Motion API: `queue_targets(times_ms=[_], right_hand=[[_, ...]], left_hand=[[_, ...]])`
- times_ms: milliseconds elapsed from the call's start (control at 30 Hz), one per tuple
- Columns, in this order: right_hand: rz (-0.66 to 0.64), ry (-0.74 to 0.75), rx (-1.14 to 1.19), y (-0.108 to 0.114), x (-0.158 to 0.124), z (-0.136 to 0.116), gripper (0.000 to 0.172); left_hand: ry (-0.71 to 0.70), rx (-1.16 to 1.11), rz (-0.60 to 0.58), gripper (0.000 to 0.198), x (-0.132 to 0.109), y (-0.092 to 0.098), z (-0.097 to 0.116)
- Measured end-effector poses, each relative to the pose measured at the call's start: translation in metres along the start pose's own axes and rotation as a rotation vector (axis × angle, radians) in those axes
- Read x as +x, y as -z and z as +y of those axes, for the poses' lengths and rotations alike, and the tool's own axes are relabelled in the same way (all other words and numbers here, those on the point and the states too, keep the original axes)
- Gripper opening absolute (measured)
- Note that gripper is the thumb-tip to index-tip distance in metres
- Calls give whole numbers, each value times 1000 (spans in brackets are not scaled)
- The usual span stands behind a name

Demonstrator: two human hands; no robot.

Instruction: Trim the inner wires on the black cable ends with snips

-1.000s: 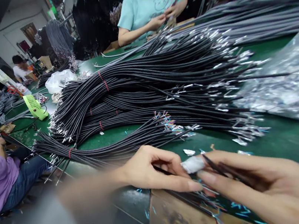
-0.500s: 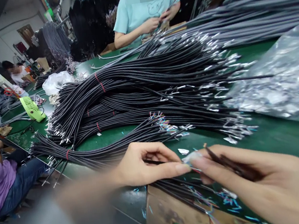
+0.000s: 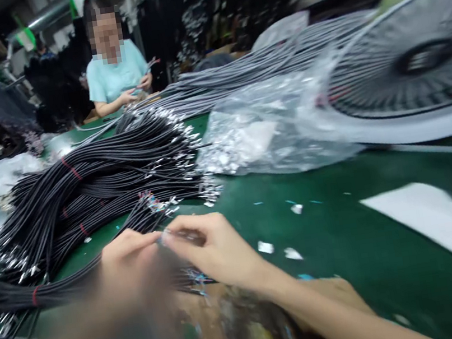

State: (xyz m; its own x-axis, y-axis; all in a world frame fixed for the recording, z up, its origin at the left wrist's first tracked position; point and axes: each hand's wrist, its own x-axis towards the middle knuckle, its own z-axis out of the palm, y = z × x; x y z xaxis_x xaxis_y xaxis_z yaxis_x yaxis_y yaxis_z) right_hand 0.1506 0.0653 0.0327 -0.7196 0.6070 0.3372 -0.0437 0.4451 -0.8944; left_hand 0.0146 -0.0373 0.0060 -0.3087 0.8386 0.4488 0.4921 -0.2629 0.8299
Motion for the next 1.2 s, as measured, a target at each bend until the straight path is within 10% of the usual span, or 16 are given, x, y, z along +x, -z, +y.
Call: queue_targets(times_ms=[433,1200], right_hand=[[105,319,-43,-2,-4,14,18],[97,267,-12,-2,-3,16,19]], left_hand=[[-52,214,-50,27,3,6,-4],[-46,249,-78,31,2,5,2]])
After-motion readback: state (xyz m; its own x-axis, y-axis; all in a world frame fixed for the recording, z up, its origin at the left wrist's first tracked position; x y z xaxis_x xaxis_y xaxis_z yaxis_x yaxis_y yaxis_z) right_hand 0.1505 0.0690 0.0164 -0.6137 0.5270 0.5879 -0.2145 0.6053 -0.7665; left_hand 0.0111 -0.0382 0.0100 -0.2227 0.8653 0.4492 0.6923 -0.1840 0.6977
